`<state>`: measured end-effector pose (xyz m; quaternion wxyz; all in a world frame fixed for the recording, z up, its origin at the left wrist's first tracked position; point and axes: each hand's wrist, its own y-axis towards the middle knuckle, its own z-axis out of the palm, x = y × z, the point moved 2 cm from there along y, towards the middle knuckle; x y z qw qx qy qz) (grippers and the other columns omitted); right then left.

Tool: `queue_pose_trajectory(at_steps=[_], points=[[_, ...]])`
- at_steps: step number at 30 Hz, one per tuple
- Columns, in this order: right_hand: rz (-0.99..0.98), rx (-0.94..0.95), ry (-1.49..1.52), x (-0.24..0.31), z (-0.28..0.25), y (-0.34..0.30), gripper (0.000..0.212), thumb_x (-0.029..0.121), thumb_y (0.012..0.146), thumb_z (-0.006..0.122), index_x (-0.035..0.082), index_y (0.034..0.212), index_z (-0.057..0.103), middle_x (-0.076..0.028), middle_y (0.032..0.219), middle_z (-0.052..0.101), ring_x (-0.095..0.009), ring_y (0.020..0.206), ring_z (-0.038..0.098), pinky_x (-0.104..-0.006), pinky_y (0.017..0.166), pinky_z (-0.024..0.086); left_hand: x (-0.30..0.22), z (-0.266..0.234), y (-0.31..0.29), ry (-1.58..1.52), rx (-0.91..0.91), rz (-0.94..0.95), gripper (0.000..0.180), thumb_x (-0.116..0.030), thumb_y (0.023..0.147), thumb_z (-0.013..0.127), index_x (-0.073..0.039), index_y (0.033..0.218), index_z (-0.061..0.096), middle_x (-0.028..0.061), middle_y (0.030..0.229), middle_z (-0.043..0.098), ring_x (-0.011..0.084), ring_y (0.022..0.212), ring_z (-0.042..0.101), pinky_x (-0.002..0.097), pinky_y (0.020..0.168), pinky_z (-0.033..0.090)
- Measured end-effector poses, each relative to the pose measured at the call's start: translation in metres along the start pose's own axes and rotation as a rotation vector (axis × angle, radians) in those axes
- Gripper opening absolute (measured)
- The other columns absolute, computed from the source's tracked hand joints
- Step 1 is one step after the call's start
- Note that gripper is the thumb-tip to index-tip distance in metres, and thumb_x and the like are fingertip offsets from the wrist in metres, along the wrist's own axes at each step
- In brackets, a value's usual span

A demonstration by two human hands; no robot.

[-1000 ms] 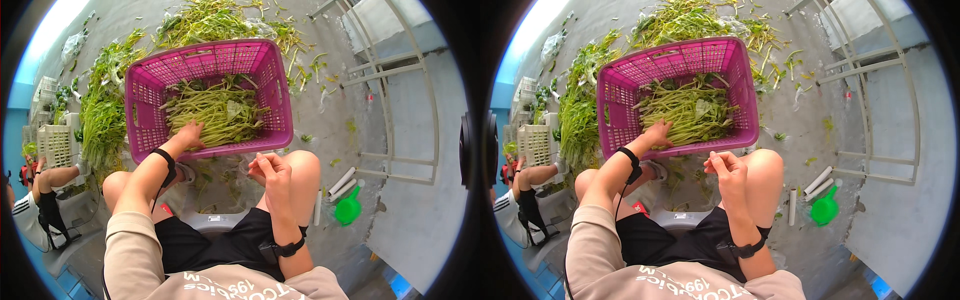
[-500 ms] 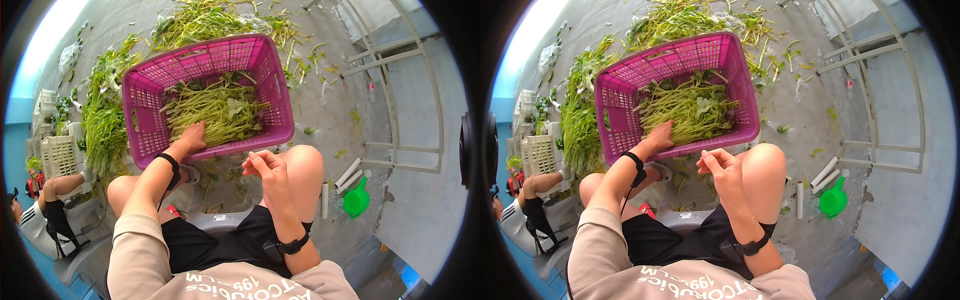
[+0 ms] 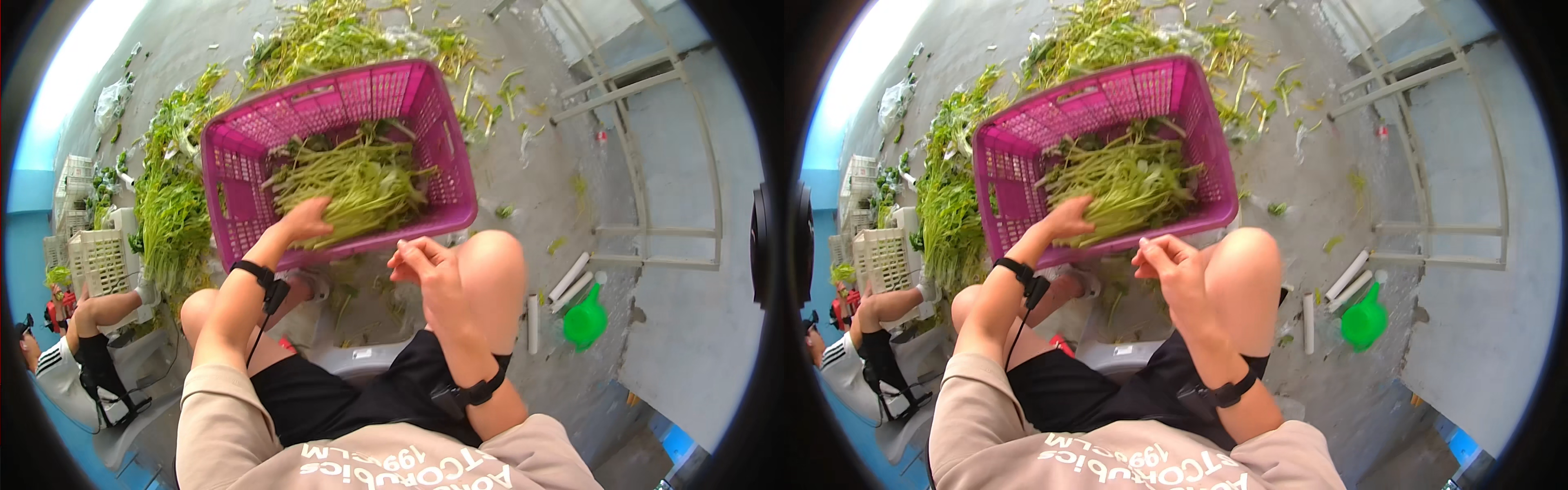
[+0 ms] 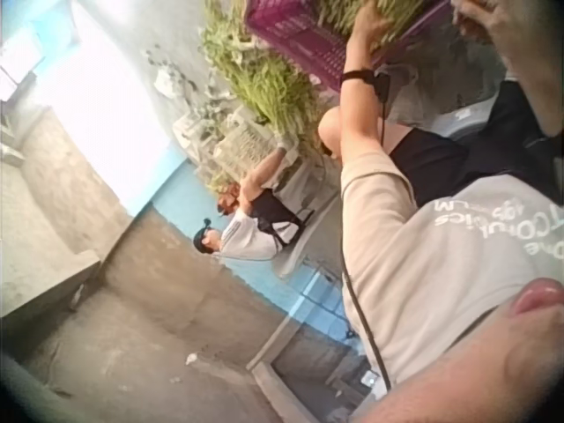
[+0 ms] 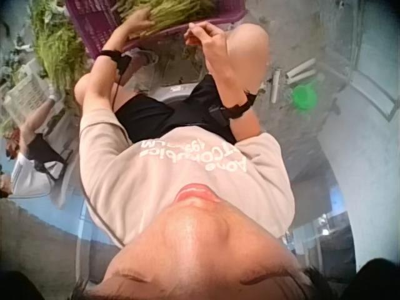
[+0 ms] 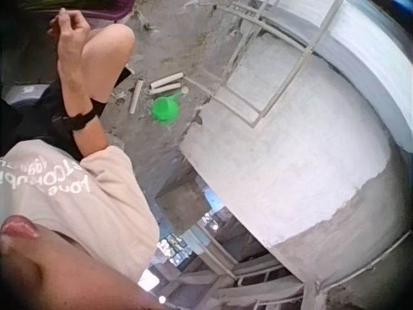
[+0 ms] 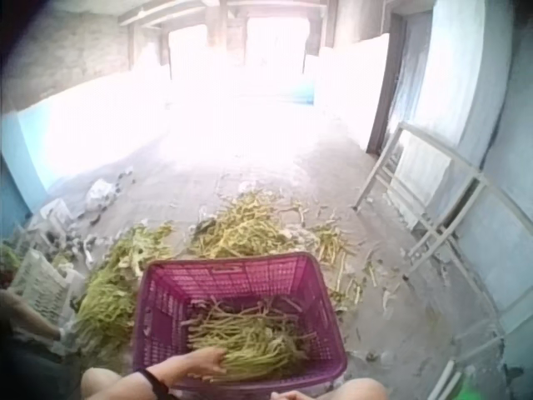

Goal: The person removes plastic wrap from bundles of water spinach by hand, places the vegetables into a purple basket, and then sorts through the individual stalks.

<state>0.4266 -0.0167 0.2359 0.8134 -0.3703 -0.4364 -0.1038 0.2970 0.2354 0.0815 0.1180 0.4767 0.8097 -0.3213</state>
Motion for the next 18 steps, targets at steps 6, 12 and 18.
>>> queue_pose_trajectory(at_steps=[6,12,18], points=[[0.054,-0.001,0.020,-0.011,0.004,0.002,0.018,0.021,0.097,0.065,0.005,0.087,0.067,-0.005,0.082,0.070,-0.011,0.071,0.066,-0.0263,0.071,0.055,0.024,0.002,-0.018,-0.055,0.374,-0.045,0.090,-0.023,0.073,0.074,0.006,0.148,0.034,0.0285,0.140,0.050,0.0387,0.130,0.049,0.0412,0.107,0.043],[0.035,0.017,0.020,-0.011,0.011,0.004,0.017,0.020,0.096,0.066,0.006,0.087,0.068,-0.005,0.081,0.070,-0.011,0.069,0.065,-0.0253,0.069,0.055,0.024,-0.025,-0.026,-0.134,0.341,-0.071,0.092,-0.022,0.070,0.075,0.005,0.148,0.034,0.0263,0.144,0.048,0.0342,0.131,0.049,0.0383,0.108,0.042],[-0.024,0.004,-0.005,-0.019,0.005,0.014,0.019,0.019,0.096,0.065,0.003,0.086,0.068,-0.004,0.078,0.069,-0.009,0.065,0.063,-0.0242,0.065,0.054,-0.029,-0.102,-0.055,-0.171,0.409,-0.020,0.055,-0.018,0.068,0.075,0.001,0.118,0.064,0.0128,0.096,0.071,0.0208,0.087,0.063,0.0353,0.081,0.050]])
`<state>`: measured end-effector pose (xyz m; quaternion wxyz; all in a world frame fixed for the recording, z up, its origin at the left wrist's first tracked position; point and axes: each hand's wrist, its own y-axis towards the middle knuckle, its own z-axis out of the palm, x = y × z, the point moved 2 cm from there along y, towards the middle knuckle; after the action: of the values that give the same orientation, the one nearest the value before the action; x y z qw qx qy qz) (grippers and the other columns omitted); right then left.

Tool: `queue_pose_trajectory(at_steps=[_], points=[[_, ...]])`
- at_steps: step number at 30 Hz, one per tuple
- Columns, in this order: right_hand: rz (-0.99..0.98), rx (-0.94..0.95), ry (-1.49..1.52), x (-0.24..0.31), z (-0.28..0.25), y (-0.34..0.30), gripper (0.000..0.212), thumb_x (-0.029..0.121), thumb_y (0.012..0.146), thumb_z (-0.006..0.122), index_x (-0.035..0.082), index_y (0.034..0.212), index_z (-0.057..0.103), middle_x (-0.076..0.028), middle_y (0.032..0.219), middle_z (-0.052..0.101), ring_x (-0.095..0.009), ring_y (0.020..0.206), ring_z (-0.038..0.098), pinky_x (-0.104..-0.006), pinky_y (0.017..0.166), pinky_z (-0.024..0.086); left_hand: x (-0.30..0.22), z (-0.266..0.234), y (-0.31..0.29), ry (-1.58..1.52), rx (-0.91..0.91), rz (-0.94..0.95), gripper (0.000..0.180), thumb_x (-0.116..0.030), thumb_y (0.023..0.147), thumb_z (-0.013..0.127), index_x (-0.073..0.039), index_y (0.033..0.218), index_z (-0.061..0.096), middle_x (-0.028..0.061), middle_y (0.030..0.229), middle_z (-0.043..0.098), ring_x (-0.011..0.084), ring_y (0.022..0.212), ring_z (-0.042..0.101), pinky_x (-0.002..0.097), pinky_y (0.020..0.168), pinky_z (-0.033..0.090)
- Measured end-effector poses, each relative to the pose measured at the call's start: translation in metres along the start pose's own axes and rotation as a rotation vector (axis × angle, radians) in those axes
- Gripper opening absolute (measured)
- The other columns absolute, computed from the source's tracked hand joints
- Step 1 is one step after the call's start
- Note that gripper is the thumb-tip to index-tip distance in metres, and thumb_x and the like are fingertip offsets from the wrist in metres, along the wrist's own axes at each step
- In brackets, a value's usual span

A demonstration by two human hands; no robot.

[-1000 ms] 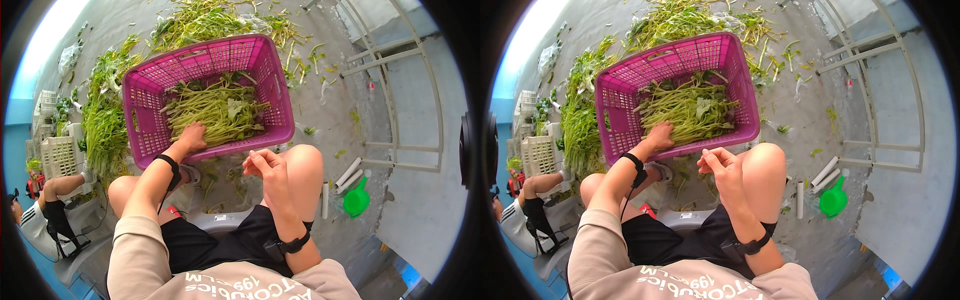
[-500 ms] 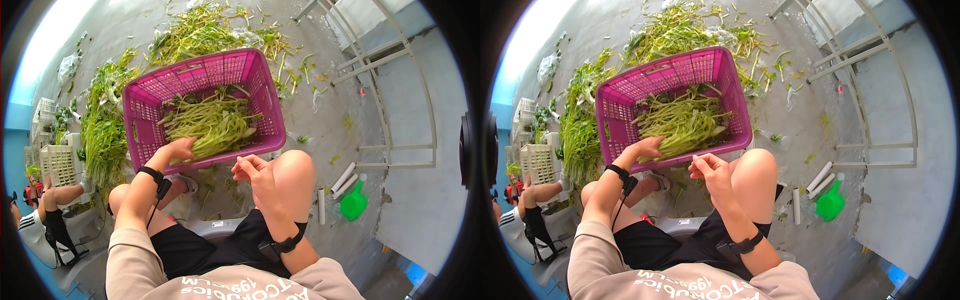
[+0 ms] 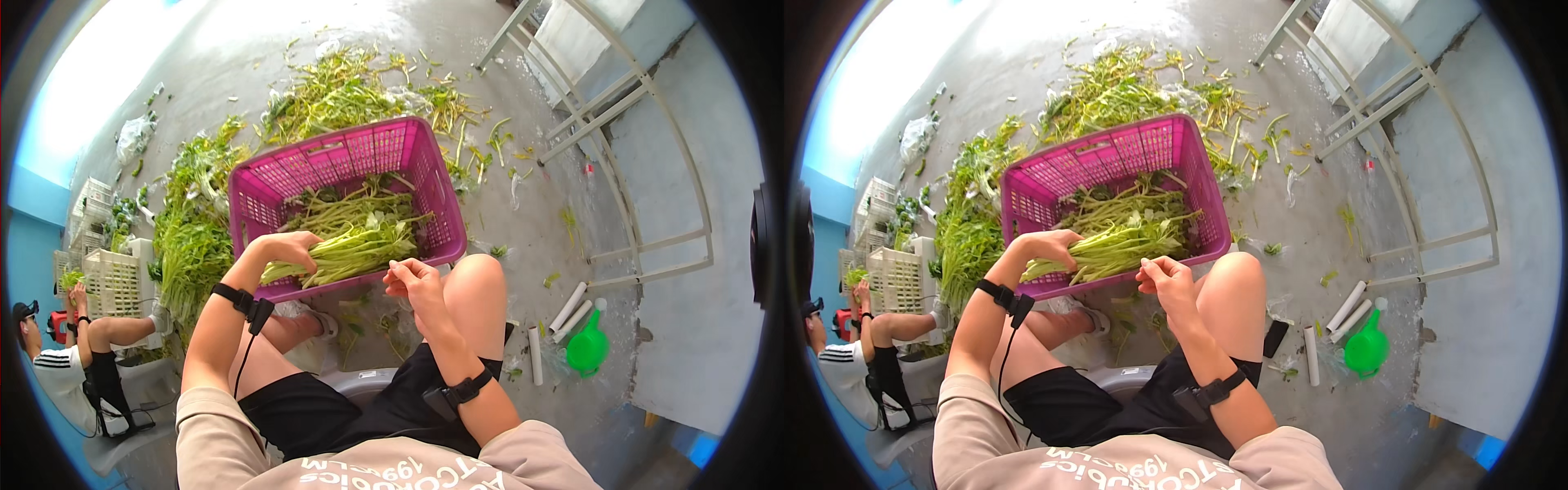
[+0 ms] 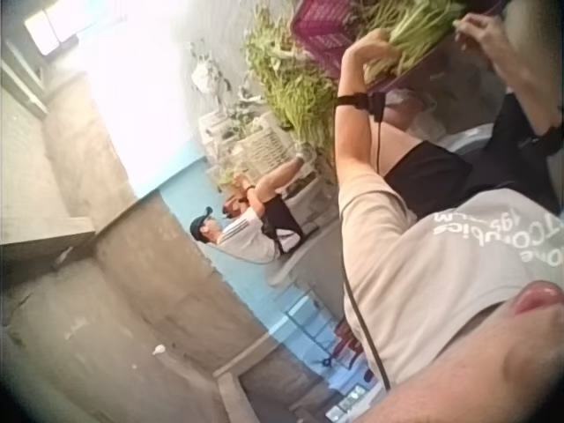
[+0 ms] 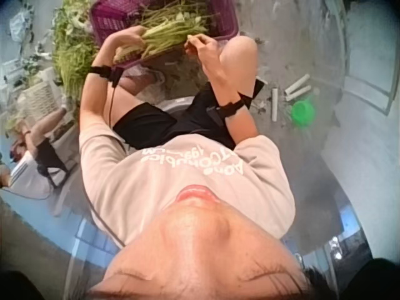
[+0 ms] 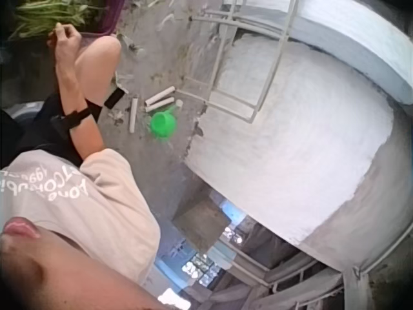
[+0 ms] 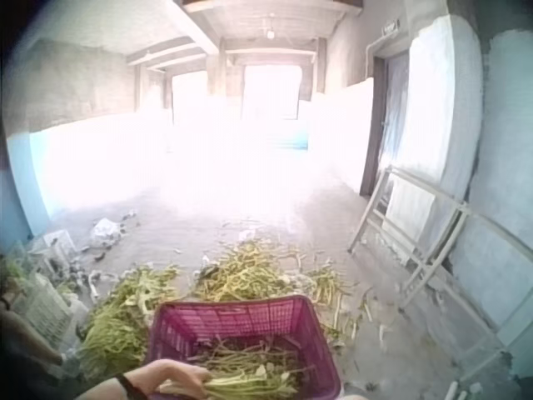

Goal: The person removes plastic wrap from bundles of water spinach by hand, places the vegetables into a purple basket, and then sorts through the individual stalks.

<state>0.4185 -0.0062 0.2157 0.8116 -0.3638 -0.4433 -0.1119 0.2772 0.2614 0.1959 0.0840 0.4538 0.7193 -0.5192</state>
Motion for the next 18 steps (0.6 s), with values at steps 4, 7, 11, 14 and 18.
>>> queue_pose_trajectory(at_steps=[4,7,11,14,18], points=[[-0.050,-0.023,0.008,0.003,-0.002,-0.001,0.019,0.020,0.095,0.066,0.003,0.085,0.067,-0.005,0.078,0.069,-0.010,0.063,0.063,-0.0242,0.063,0.053,-0.038,-0.026,-0.057,-0.176,0.082,-0.023,0.056,-0.016,0.069,0.078,0.001,0.120,0.063,0.0069,0.097,0.070,0.0136,0.088,0.061,0.0317,0.081,0.050],[-0.104,-0.068,0.014,0.000,-0.008,-0.001,0.018,0.019,0.095,0.065,0.004,0.085,0.067,-0.005,0.076,0.069,-0.011,0.060,0.063,-0.0244,0.061,0.052,-0.051,-0.021,-0.080,0.037,0.088,0.043,0.054,-0.015,0.069,0.080,0.000,0.118,0.064,0.0043,0.097,0.068,0.0128,0.087,0.059,0.0312,0.081,0.050],[-0.126,-0.101,-0.017,-0.005,-0.014,-0.005,0.019,0.020,0.096,0.064,0.006,0.083,0.066,-0.005,0.077,0.070,-0.011,0.061,0.063,-0.0259,0.063,0.054,-0.068,-0.032,-0.122,-0.178,-0.229,0.152,0.052,-0.011,0.071,0.079,0.000,0.119,0.064,0.0023,0.096,0.068,0.0102,0.087,0.059,0.0295,0.079,0.050],[-0.180,-0.094,-0.008,-0.007,-0.013,-0.004,0.019,0.020,0.095,0.065,0.006,0.083,0.066,-0.005,0.077,0.070,-0.012,0.061,0.064,-0.0258,0.061,0.054,-0.080,-0.043,-0.167,-0.346,-0.317,0.275,0.051,-0.008,0.072,0.079,0.001,0.120,0.062,0.0066,0.091,0.068,0.0134,0.077,0.063,0.0297,0.070,0.053],[-0.199,-0.073,0.049,-0.010,-0.007,0.000,0.020,0.021,0.095,0.066,0.006,0.083,0.068,-0.005,0.076,0.070,-0.011,0.058,0.063,-0.0241,0.054,0.050,-0.070,-0.045,-0.197,-0.829,-0.530,0.434,0.043,-0.002,0.072,0.076,0.003,0.113,0.063,0.0115,0.094,0.069,0.0192,0.074,0.067,0.0353,0.065,0.056]])
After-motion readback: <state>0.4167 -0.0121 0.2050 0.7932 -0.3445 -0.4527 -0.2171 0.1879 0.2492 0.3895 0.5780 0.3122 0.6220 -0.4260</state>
